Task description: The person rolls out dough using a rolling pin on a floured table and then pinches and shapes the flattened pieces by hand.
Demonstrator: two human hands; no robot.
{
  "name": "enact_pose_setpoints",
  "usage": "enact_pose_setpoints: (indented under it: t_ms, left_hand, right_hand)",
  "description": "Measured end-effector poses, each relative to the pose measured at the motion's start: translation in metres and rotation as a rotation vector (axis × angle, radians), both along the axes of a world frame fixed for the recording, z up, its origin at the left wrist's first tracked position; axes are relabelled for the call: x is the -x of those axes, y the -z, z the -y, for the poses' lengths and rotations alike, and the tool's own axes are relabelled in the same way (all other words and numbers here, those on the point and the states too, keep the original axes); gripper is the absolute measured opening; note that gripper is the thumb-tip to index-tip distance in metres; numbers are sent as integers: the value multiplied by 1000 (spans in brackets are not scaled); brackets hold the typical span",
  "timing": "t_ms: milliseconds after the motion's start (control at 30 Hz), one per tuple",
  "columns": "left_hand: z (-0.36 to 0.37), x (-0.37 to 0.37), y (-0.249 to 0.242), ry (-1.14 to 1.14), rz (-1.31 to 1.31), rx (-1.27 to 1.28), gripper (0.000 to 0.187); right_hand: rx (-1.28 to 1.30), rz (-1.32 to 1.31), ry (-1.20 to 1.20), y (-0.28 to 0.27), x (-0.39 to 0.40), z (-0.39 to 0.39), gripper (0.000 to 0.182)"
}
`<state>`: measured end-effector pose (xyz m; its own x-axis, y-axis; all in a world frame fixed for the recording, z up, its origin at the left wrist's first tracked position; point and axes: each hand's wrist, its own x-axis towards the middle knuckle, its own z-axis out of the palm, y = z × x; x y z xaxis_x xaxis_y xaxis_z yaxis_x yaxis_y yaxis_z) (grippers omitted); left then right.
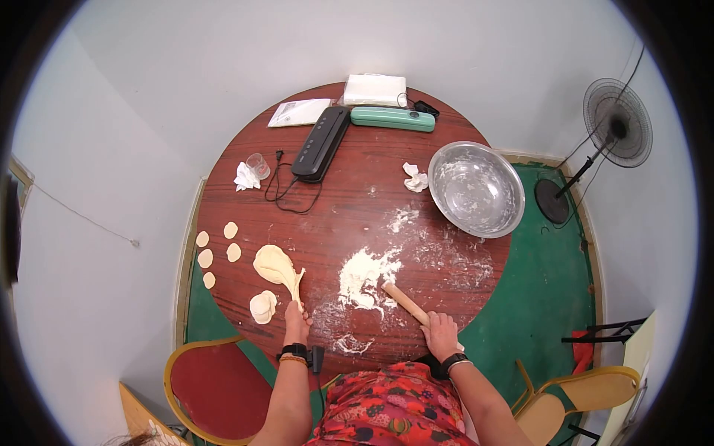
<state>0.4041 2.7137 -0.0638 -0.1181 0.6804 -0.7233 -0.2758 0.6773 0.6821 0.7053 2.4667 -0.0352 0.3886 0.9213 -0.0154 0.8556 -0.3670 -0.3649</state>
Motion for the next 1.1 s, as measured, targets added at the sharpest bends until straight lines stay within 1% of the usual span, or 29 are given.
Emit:
enact_pose_setpoints:
  t_ms: [167,267,367,467,567,667,767,867,967,1067,1100]
  left_hand:
    - [-4,0,-2,52,-71,40,16]
    - [2,-3,-7,22,-1,-3,18]
    - [6,0,-11,-5,172,-1,21]
    - [9,3,-27,-8,330,59,22]
    - [7,3,-15,66,233,46,23]
    - [4,3,-7,158,98,52,19]
    - [4,4,-6,116,137,70,18]
    - [5,7,-5,107,198,74,22]
    - [5,5,-32,100,304,79,33]
    - [7,8,-28,110,310,66,39]
    - [7,10,-19,127,305,63,39]
  right_hand:
    - [-1,-4,2,0,-1,0,41]
    - [1,-6,3,0,0,0,42]
    - [-7,-7,-2,2,-1,1,42]
    - [-10,1,-10,3,-1,2,43]
    - [0,5,-10,1,-2,1,43]
    - [7,8,-11,2,-2,1,42]
    - [6,7,-12,3,-2,1,42]
    - [7,5,-10,3,-2,1,42]
    - [10,5,-9,2,-2,1,42]
    - [12,2,-9,2,-2,1,42]
    - [11,-1,-9,2,-2,1,42]
